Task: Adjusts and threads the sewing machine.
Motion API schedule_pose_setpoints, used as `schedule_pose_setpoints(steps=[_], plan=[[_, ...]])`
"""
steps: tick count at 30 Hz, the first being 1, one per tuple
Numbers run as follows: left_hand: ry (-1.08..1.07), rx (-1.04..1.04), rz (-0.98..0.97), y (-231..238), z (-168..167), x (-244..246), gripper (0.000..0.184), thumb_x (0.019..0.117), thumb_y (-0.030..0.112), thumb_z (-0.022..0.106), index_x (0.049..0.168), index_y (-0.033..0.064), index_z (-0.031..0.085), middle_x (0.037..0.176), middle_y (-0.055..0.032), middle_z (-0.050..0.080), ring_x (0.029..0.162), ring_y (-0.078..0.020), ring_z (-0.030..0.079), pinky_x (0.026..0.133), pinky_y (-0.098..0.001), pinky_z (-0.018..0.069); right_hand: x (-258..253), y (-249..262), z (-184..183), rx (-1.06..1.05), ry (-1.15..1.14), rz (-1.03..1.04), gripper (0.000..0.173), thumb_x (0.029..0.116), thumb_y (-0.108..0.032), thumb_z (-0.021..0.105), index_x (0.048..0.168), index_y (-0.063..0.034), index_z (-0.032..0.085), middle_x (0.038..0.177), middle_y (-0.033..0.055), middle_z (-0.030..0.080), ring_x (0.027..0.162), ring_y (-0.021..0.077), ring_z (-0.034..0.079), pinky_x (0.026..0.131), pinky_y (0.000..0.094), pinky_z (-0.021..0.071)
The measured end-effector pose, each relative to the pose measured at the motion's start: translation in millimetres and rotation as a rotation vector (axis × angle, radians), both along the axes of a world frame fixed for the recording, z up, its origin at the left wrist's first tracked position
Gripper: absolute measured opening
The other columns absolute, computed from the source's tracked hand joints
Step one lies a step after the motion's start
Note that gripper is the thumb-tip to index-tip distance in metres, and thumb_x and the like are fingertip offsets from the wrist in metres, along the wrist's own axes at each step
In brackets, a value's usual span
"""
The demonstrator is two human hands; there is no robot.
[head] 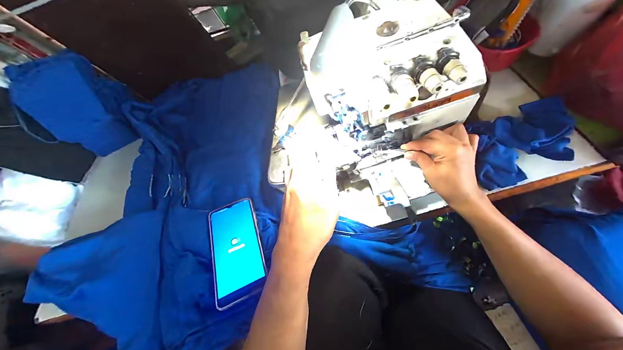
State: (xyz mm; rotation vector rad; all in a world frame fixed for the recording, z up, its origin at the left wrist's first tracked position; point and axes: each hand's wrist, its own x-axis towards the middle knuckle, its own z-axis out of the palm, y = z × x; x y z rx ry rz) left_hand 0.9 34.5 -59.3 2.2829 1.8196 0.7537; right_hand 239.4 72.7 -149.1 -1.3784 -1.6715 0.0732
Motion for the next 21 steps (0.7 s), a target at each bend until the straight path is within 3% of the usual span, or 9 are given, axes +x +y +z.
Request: schedule_pose_setpoints(steps=[7,9,12,16,19,21], plan=[[-0.021,-0.026,0.031,-1.3,3.5,0.9,0.022,0.1047,0.02,0.052,0.108,0.0043,0.068,0.089,-0.007,0.064,0.081,-0.0157,0.062,0.073,-0.0359,0.0524,0.5,0.3,-2.5,-0.01,0.01,-0.017,0.011,0.0915,-0.018,0.074,0.096,-0.0184,0.083,0.09,0.0024,0.073,0.095,0.0291,0.06,0.087,0.0541,0.0369],[-0.013,-0.032,0.031,-1.2,3.1,0.7,0.022,0.1042,0.018,0.053,0.107,0.0031,0.068,0.089,-0.0082,0.064,0.082,-0.0179,0.062,0.073,-0.0376,0.0527,-0.4,0.6,-3.7,-0.004,0.017,-0.022,0.01,0.0913,-0.018,0.074,0.096,-0.0182,0.083,0.088,0.0023,0.073,0.094,0.0283,0.06,0.086,0.0534,0.0366],[0.009,-0.035,0.017,-1.1,2.1,-1.1,0.03,0.104,0.017,0.052,0.128,0.0023,0.063,0.096,-0.0097,0.067,0.09,-0.0195,0.065,0.08,-0.0398,0.0544,-0.7,0.7,-4.2,-0.005,0.019,-0.026,0.011,0.0913,-0.018,0.074,0.096,-0.0184,0.083,0.088,0.0022,0.073,0.093,0.028,0.06,0.086,0.0533,0.0365],[0.004,-0.035,0.015,-1.3,1.7,-1.2,0.028,0.1032,0.016,0.053,0.124,0.0012,0.065,0.109,-0.0131,0.069,0.103,-0.0229,0.065,0.09,-0.0436,0.0528,-0.8,-0.6,-4.2,-0.014,0.013,-0.046,0.011,0.0916,-0.018,0.073,0.097,-0.0184,0.083,0.089,0.0024,0.073,0.095,0.0288,0.06,0.086,0.0539,0.0374],[-0.011,-0.057,0.034,-1.5,2.0,-0.8,0.029,0.103,0.017,0.054,0.126,0.0022,0.063,0.102,-0.0114,0.067,0.095,-0.0207,0.065,0.083,-0.0413,0.0547,-1.1,-1.1,-5.3,-0.011,0.017,-0.05,0.011,0.0917,-0.018,0.073,0.096,-0.018,0.083,0.088,0.0025,0.073,0.094,0.0289,0.06,0.086,0.0533,0.037],[0.002,-0.053,0.026,-1.5,2.0,-1.0,0.029,0.1034,0.018,0.052,0.126,0.0032,0.064,0.104,-0.0109,0.068,0.097,-0.0198,0.066,0.084,-0.0406,0.0547,-1.5,-0.4,-6.1,-0.005,0.014,-0.048,0.01,0.0911,-0.018,0.074,0.095,-0.0177,0.083,0.088,0.0028,0.073,0.093,0.0288,0.06,0.085,0.0531,0.037]])
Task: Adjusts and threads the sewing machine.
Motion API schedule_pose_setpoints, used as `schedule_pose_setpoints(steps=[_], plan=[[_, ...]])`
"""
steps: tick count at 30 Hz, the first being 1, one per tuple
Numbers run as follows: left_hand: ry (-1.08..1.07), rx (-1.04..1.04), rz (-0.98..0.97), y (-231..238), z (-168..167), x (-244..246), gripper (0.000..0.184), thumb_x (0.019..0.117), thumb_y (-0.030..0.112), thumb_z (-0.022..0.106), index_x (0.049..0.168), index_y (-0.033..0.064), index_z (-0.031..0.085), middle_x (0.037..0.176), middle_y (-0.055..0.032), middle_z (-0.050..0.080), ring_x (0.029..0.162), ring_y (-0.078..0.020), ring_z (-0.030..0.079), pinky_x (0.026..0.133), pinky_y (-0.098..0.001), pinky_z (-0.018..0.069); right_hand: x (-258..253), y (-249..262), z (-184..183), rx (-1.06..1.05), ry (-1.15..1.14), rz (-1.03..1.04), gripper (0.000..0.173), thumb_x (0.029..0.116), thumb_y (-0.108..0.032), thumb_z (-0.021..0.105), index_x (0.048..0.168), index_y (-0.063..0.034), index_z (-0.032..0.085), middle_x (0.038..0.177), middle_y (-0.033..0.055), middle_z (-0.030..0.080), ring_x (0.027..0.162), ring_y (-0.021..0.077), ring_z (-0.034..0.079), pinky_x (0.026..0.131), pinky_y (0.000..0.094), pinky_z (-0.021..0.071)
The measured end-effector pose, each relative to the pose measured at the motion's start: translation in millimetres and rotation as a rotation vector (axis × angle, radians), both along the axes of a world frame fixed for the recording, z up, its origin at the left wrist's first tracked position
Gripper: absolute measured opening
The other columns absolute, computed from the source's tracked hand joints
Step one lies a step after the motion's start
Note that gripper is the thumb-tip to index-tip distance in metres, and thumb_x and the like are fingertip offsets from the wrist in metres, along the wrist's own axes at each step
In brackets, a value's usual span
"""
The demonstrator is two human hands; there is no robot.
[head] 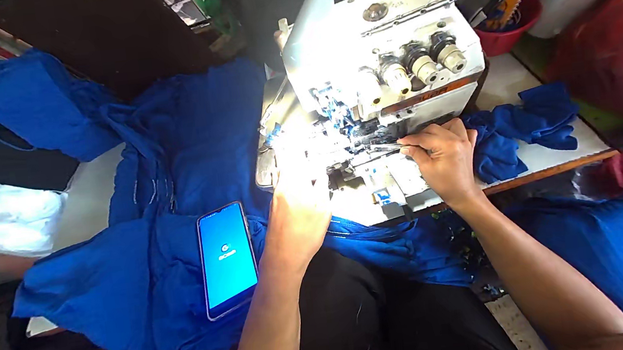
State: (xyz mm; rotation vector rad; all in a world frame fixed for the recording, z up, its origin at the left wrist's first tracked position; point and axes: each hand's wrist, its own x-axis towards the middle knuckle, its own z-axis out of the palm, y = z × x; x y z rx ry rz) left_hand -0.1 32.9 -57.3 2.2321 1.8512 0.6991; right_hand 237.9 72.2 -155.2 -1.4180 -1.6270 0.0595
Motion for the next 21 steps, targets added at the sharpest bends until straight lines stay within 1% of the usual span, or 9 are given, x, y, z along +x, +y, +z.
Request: schedule_pose_setpoints(steps=[3,6,9,12,15,17,18,20,21], plan=[[0.014,-0.01,0.003,0.0,0.0,0.5,0.024,0.1032,0.018,0.053,0.117,0.0042,0.067,0.105,-0.0105,0.067,0.097,-0.0194,0.065,0.085,-0.0402,0.0544,-0.8,0.9,0.8,-0.009,-0.004,0.0,0.01,0.0908,-0.017,0.074,0.095,-0.0178,0.083,0.088,0.0029,0.073,0.093,0.0286,0.06,0.085,0.0529,0.0372],[-0.007,-0.017,0.004,-0.3,0.1,0.7,0.024,0.1024,0.016,0.054,0.12,0.0036,0.066,0.099,-0.009,0.067,0.092,-0.0185,0.065,0.082,-0.0393,0.0547,-1.2,1.8,1.0,-0.016,-0.007,0.001,0.01,0.0904,-0.018,0.075,0.096,-0.0184,0.083,0.087,0.0024,0.072,0.093,0.028,0.06,0.085,0.0528,0.0372],[-0.008,-0.025,0.003,-0.4,-0.6,0.2,0.029,0.1025,0.016,0.054,0.127,0.0039,0.064,0.103,-0.01,0.068,0.096,-0.019,0.066,0.084,-0.0403,0.0551,-1.2,1.7,1.3,-0.022,-0.007,0.005,0.01,0.0905,-0.017,0.074,0.095,-0.0182,0.083,0.087,0.0026,0.072,0.092,0.0279,0.06,0.085,0.0526,0.0371],[-0.001,-0.014,0.002,-0.1,-1.8,0.0,0.025,0.1027,0.017,0.054,0.119,0.0041,0.066,0.104,-0.0097,0.068,0.098,-0.0193,0.066,0.086,-0.0415,0.0543,-1.4,1.5,1.7,-0.032,-0.007,0.003,0.01,0.0902,-0.017,0.074,0.095,-0.0182,0.083,0.087,0.0028,0.072,0.092,0.0282,0.06,0.085,0.0526,0.0371],[-0.02,-0.032,0.016,-0.8,-1.2,0.5,0.033,0.1026,0.017,0.055,0.132,0.0035,0.061,0.107,-0.0119,0.068,0.098,-0.0201,0.066,0.085,-0.0419,0.0547,-1.3,1.3,1.7,-0.031,-0.004,0.007,0.011,0.0898,-0.016,0.074,0.095,-0.0176,0.083,0.087,0.0032,0.072,0.092,0.0286,0.06,0.084,0.0529,0.0373],[-0.022,-0.032,0.009,-1.1,-0.9,0.2,0.042,0.1028,0.018,0.054,0.143,0.0057,0.054,0.117,-0.0127,0.068,0.105,-0.0197,0.067,0.09,-0.0405,0.0544,-1.2,1.2,1.7,-0.034,-0.005,0.009,0.011,0.0896,-0.015,0.074,0.095,-0.0176,0.083,0.086,0.0032,0.072,0.093,0.029,0.06,0.085,0.0532,0.0374],[-0.018,-0.027,0.003,-0.8,-1.2,-0.1,0.044,0.1031,0.019,0.053,0.145,0.0064,0.053,0.118,-0.0124,0.068,0.106,-0.0197,0.066,0.091,-0.0406,0.0541,-1.2,1.3,1.3,-0.036,-0.006,0.01,0.011,0.0896,-0.016,0.074,0.095,-0.0177,0.083,0.086,0.0034,0.072,0.093,0.0292,0.06,0.085,0.0534,0.0373],[-0.02,-0.011,-0.003,0.1,-2.5,-0.3,0.038,0.1029,0.018,0.053,0.138,0.0046,0.056,0.111,-0.0117,0.068,0.103,-0.0209,0.065,0.089,-0.0421,0.0535,-1.3,1.4,0.7,-0.031,-0.004,0.011,0.011,0.0897,-0.016,0.074,0.095,-0.0178,0.083,0.087,0.0034,0.072,0.094,0.0293,0.06,0.085,0.0532,0.0373],[-0.017,-0.026,-0.003,-0.3,-1.2,-0.4,0.042,0.1028,0.018,0.052,0.143,0.0049,0.054,0.116,-0.0129,0.068,0.108,-0.0228,0.065,0.092,-0.0447,0.0531,-1.4,1.6,0.6,-0.025,-0.004,0.013,0.011,0.0897,-0.016,0.074,0.095,-0.0177,0.083,0.086,0.0035,0.072,0.093,0.0293,0.06,0.085,0.0532,0.0375]])
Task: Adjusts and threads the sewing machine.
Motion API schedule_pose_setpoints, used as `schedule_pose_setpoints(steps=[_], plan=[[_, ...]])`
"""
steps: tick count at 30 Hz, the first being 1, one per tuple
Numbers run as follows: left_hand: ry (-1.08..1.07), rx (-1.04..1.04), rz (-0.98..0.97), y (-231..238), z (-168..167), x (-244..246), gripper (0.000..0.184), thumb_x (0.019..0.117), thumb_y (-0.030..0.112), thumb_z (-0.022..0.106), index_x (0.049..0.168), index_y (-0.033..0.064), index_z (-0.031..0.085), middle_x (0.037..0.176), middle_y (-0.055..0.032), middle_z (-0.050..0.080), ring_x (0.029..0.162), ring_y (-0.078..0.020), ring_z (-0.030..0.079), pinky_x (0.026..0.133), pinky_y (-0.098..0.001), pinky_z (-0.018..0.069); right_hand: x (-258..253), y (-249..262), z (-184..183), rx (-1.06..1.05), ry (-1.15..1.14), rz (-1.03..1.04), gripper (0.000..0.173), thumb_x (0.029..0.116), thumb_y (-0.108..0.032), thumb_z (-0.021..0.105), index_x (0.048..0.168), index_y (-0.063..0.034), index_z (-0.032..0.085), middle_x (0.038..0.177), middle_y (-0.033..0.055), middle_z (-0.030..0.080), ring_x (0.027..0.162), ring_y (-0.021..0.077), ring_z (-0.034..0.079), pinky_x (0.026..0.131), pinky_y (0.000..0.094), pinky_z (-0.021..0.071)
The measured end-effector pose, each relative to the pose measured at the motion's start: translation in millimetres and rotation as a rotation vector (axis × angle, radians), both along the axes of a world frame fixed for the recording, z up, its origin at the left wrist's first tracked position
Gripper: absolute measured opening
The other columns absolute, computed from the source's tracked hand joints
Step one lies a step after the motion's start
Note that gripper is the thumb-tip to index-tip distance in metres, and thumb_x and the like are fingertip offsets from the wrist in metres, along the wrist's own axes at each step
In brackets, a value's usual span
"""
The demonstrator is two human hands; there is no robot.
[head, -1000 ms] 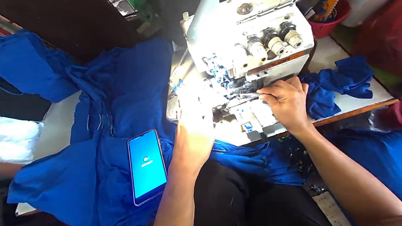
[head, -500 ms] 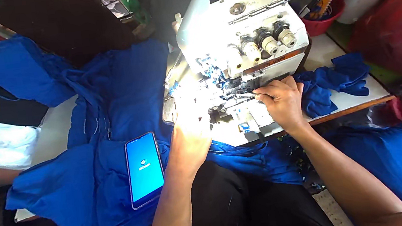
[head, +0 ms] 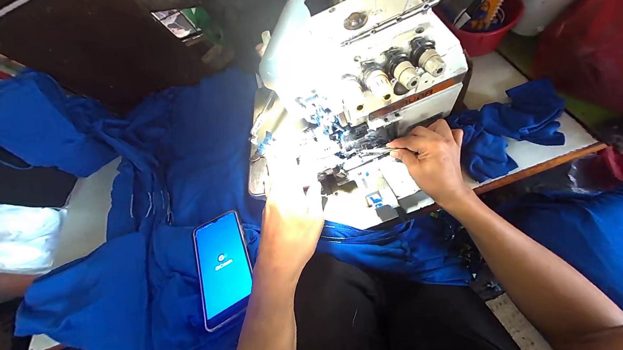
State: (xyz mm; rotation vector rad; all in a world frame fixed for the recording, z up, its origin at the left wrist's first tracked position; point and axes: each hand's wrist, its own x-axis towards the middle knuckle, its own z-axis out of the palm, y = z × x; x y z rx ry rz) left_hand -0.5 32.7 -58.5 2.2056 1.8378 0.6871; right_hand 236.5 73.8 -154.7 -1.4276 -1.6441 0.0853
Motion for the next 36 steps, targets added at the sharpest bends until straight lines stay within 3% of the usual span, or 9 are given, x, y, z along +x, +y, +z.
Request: schedule_pose_setpoints(steps=[12,15,18,21,23,26,29,32,36], plan=[[0.036,0.016,0.007,-0.1,-0.6,1.6,0.026,0.1025,0.019,0.052,0.117,0.003,0.067,0.103,-0.0118,0.068,0.098,-0.0234,0.066,0.084,-0.0468,0.0536,1.0,-0.3,0.4,0.0,0.022,0.017,0.011,0.0891,-0.014,0.074,0.094,-0.0174,0.083,0.084,0.0034,0.071,0.091,0.0288,0.06,0.084,0.0533,0.037],[0.046,0.002,0.002,-0.5,0.5,1.0,0.033,0.1033,0.019,0.052,0.13,0.0023,0.062,0.108,-0.0128,0.07,0.101,-0.024,0.067,0.087,-0.0467,0.0539,1.1,0.0,1.6,-0.01,0.016,0.02,0.011,0.089,-0.014,0.074,0.095,-0.0172,0.083,0.084,0.0036,0.071,0.092,0.029,0.06,0.084,0.0537,0.0371],[0.033,-0.003,0.009,-0.1,-0.5,0.7,0.029,0.1022,0.02,0.054,0.124,0.0031,0.065,0.109,-0.0133,0.068,0.103,-0.0246,0.066,0.088,-0.0474,0.0532,0.6,0.7,4.6,-0.016,0.002,0.023,0.011,0.0889,-0.013,0.074,0.095,-0.0171,0.083,0.085,0.0039,0.072,0.092,0.0299,0.06,0.084,0.0542,0.0376],[0.039,-0.01,0.007,0.3,-1.3,-0.5,0.05,0.1019,0.026,0.055,0.148,0.0063,0.049,0.119,-0.0137,0.069,0.11,-0.0251,0.066,0.092,-0.0482,0.0534,-0.1,3.1,7.1,-0.02,-0.029,0.021,0.012,0.0893,-0.013,0.073,0.095,-0.0178,0.083,0.085,0.0034,0.071,0.091,0.0297,0.06,0.084,0.0538,0.0382],[0.038,0.007,0.006,1.0,-2.8,-0.7,0.05,0.1015,0.031,0.055,0.145,0.0057,0.051,0.121,-0.0149,0.068,0.112,-0.0268,0.065,0.092,-0.0488,0.0526,-0.3,4.5,7.9,-0.021,-0.039,0.025,0.012,0.0897,-0.013,0.073,0.095,-0.0179,0.083,0.084,0.0035,0.071,0.092,0.0296,0.06,0.084,0.0538,0.0381],[0.024,-0.02,0.015,1.1,-2.3,-1.1,0.058,0.1016,0.036,0.055,0.152,0.0085,0.044,0.128,-0.0137,0.066,0.12,-0.0262,0.062,0.099,-0.0499,0.0499,-1.5,6.1,8.9,-0.021,-0.048,0.03,0.012,0.089,-0.013,0.074,0.095,-0.0179,0.083,0.084,0.004,0.071,0.092,0.0299,0.06,0.084,0.054,0.0384],[0.005,-0.016,0.006,2.2,-3.1,-1.4,0.06,0.1013,0.036,0.057,0.154,0.0092,0.043,0.119,-0.0117,0.07,0.113,-0.0231,0.066,0.096,-0.0474,0.052,-3.0,6.6,8.9,-0.032,-0.05,0.034,0.013,0.0885,-0.012,0.074,0.095,-0.0177,0.083,0.085,0.0045,0.072,0.092,0.0305,0.061,0.083,0.0548,0.0388],[0.005,-0.03,0.011,2.5,-2.8,-1.1,0.054,0.1014,0.036,0.057,0.146,0.0064,0.051,0.13,-0.0145,0.065,0.122,-0.0259,0.061,0.103,-0.0495,0.0482,-2.4,6.3,9.2,-0.059,-0.035,0.043,0.013,0.0891,-0.013,0.074,0.097,-0.0179,0.083,0.089,0.005,0.073,0.094,0.0316,0.062,0.085,0.0563,0.0398],[0.003,-0.033,0.01,2.8,-2.0,-0.5,0.059,0.1017,0.037,0.057,0.152,0.0083,0.045,0.138,-0.0135,0.061,0.129,-0.0256,0.058,0.107,-0.0487,0.0457,0.5,1.4,10.3,-0.086,-0.015,0.044,0.014,0.0908,-0.016,0.074,0.102,-0.0194,0.083,0.091,0.0044,0.073,0.096,0.0312,0.061,0.085,0.0563,0.0396]])
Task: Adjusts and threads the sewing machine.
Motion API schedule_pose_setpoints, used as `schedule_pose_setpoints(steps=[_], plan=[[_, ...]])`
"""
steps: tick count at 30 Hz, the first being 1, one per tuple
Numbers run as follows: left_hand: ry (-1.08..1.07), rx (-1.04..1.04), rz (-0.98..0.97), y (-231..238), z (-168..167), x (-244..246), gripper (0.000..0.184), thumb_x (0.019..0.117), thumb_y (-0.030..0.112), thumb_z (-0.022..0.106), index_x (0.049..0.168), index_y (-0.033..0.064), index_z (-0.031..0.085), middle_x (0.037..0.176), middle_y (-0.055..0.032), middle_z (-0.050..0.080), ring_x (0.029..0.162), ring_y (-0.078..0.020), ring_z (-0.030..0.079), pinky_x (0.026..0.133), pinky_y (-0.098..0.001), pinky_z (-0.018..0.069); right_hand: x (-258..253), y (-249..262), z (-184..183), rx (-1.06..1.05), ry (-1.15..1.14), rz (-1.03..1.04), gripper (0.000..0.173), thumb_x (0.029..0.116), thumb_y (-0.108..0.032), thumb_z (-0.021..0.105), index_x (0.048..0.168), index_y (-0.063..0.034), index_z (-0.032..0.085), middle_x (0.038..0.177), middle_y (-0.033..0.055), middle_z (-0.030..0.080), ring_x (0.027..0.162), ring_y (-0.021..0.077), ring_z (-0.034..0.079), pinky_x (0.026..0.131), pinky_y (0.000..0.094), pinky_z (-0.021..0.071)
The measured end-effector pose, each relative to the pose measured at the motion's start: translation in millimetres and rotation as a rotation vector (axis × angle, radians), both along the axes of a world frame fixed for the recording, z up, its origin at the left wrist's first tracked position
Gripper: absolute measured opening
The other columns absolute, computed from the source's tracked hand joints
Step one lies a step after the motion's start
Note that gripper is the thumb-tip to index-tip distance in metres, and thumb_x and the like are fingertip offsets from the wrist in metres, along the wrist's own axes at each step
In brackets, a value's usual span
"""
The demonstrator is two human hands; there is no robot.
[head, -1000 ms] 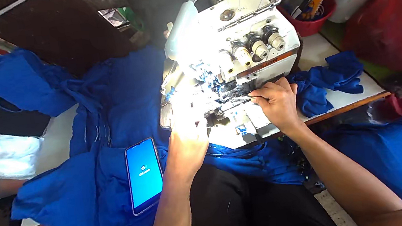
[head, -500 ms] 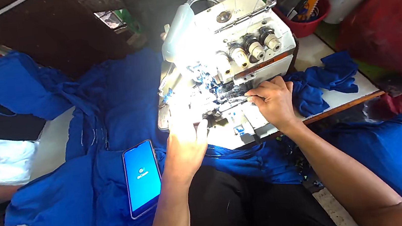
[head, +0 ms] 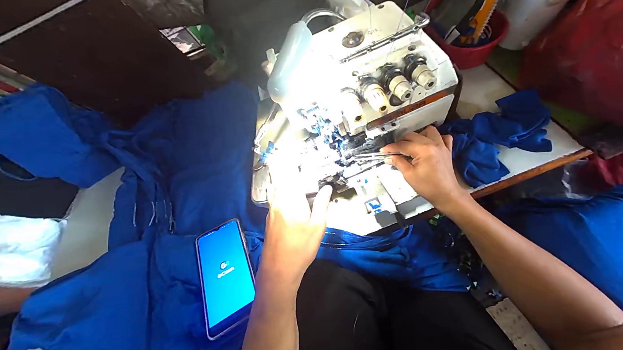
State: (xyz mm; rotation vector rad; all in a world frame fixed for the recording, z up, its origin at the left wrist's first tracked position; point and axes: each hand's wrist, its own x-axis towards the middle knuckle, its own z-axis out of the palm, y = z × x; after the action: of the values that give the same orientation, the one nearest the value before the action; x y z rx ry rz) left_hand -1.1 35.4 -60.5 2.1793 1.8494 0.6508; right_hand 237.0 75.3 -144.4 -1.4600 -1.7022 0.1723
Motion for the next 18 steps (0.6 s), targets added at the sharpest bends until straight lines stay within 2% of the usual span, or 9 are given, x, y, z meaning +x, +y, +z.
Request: schedule_pose_setpoints(steps=[4,9,12,14,18], plan=[[0.002,-0.007,-0.003,0.6,0.0,-0.1,0.057,0.1017,0.037,0.056,0.149,0.006,0.049,0.14,-0.0156,0.059,0.131,-0.0271,0.056,0.107,-0.0496,0.0446,2.4,-6.7,-0.9,0.004,-0.019,-0.017,0.014,0.09,-0.016,0.074,0.101,-0.0189,0.083,0.091,0.0041,0.073,0.098,0.0309,0.062,0.084,0.0559,0.0401],[0.006,-0.012,0.008,1.2,0.8,0.8,0.052,0.1015,0.036,0.057,0.142,0.0046,0.054,0.128,-0.0148,0.065,0.12,-0.0259,0.062,0.101,-0.0488,0.0493,-0.1,-7.0,-4.4,0.049,-0.054,-0.049,0.013,0.0888,-0.015,0.075,0.099,-0.0184,0.083,0.089,0.0045,0.073,0.093,0.0305,0.062,0.084,0.0548,0.0399],[0.009,-0.012,0.003,0.7,0.3,-0.2,0.056,0.1022,0.039,0.055,0.146,0.0052,0.052,0.139,-0.0161,0.06,0.126,-0.026,0.059,0.105,-0.0469,0.0477,-3.1,-4.7,-3.9,0.08,-0.078,-0.067,0.012,0.0881,-0.013,0.075,0.096,-0.0177,0.083,0.088,0.0048,0.073,0.091,0.0308,0.062,0.083,0.0543,0.0399],[0.013,0.002,-0.002,0.9,-0.7,-1.0,0.057,0.102,0.039,0.054,0.147,0.0054,0.051,0.139,-0.0162,0.06,0.126,-0.0254,0.06,0.105,-0.0463,0.0483,-4.2,-3.8,-3.8,0.086,-0.088,-0.073,0.012,0.0876,-0.012,0.075,0.094,-0.0174,0.083,0.086,0.0047,0.072,0.091,0.031,0.062,0.083,0.0545,0.0401],[0.011,-0.004,-0.001,1.4,0.0,-0.8,0.051,0.1019,0.038,0.054,0.142,0.0049,0.056,0.128,-0.0146,0.066,0.12,-0.0244,0.063,0.102,-0.0463,0.0498,-6.1,-1.3,-4.5,0.116,-0.104,-0.097,0.011,0.0885,-0.012,0.073,0.09,-0.0179,0.083,0.082,0.0038,0.071,0.09,0.0298,0.062,0.082,0.0532,0.0396]])
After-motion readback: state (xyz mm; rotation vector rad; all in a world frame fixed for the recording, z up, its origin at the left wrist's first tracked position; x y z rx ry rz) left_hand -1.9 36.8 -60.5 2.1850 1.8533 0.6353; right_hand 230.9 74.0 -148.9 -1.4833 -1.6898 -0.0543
